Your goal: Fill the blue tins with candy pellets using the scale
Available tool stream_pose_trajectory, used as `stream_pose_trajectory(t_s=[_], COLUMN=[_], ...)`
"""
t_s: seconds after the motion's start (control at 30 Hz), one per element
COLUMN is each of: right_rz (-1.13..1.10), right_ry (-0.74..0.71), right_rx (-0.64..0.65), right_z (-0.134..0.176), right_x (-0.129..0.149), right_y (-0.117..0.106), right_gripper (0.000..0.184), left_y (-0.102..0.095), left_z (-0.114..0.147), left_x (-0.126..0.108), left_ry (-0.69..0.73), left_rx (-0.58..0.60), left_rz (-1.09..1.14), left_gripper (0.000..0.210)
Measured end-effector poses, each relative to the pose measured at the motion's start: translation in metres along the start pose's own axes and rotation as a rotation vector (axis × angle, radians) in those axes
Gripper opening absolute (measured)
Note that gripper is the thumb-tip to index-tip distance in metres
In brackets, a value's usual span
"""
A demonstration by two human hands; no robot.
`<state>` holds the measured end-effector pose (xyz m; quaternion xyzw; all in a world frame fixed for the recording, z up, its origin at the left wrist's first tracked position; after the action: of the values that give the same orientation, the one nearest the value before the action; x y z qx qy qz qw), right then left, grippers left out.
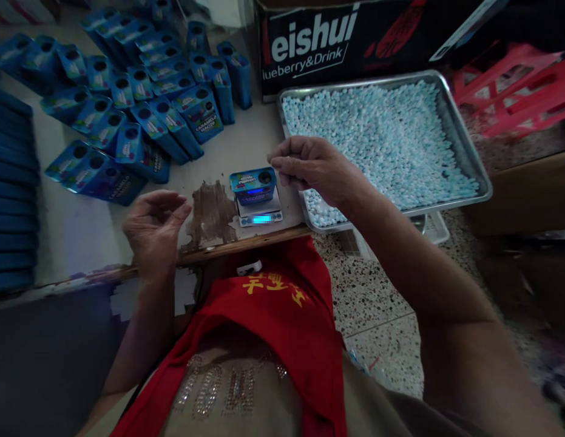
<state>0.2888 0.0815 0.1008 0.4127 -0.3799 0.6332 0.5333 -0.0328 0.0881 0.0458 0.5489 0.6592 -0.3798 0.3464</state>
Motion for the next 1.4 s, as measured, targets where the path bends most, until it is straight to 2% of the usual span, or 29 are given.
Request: stream_pose_trajectory(t_s=[0.33, 0.47, 0.6, 0.73, 0.87, 1.0, 1.07, 1.17, 1.3, 1.4], right_rz=[0.061, 0.067, 0.079, 0.193, 0.354, 0.343, 0.219, -0.077, -0.417, -0.508], right_ry=[-0.039, -0.023, 0.013, 0.019, -0.048, -0.063, -0.024, 0.062, 0.256, 0.357], right_rx=[0.016, 0.001, -0.03, -0.057, -0.098, -0.111, -0.105, -0.141, -0.29, -0.329], right_z=[-0.001, -0.002, -0.001, -0.003, -0.009, -0.015, -0.017, -0.018, -0.009, 0.002], right_x=[0.008, 0.008, 0.007, 0.007, 0.01, 0.01, 0.002, -0.023, -0.081, -0.113], right_y=[0.007, 0.008, 0.008, 0.007, 0.008, 0.006, -0.006, -0.044, -0.101, -0.116], right_gripper=[0.018, 0.024, 0.021, 0.019, 0.026, 0.028, 0.023, 0.027, 0.028, 0.021], left_y=[0.004, 0.009, 0.013, 0.017, 0.02, 0.022, 0.021, 0.019, 0.017, 0.019], left_z=[0.0, -0.001, 0.0, 0.002, 0.007, 0.01, 0.011, 0.012, 0.014, 0.012], left_x=[0.001, -0.001, 0.0, 0.005, 0.01, 0.016, 0.017, 0.019, 0.022, 0.019], left_ry=[-0.04, -0.035, -0.067, -0.112, -0.136, -0.151, -0.15, -0.155, -0.182, -0.17], left_rx=[0.024, 0.06, 0.087, 0.113, 0.124, 0.138, 0.143, 0.159, 0.175, 0.172], left_rz=[-0.056, -0.02, -0.023, -0.045, -0.02, -0.001, 0.006, -0.001, -0.03, -0.048], left_gripper=[0.023, 0.021, 0.021, 0.02, 0.024, 0.027, 0.028, 0.028, 0.026, 0.025])
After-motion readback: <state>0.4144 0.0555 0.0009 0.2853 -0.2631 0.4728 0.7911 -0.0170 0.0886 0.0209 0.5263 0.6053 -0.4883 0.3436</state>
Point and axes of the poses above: each hand's wrist, its own z-axis away from the middle knuckle, its own y-axis out of the palm, x = y × z, the point moved 10 cm from there along -z, towards the middle knuckle, and after that the axes turned 12 degrees about y, right-handed, at the moved point
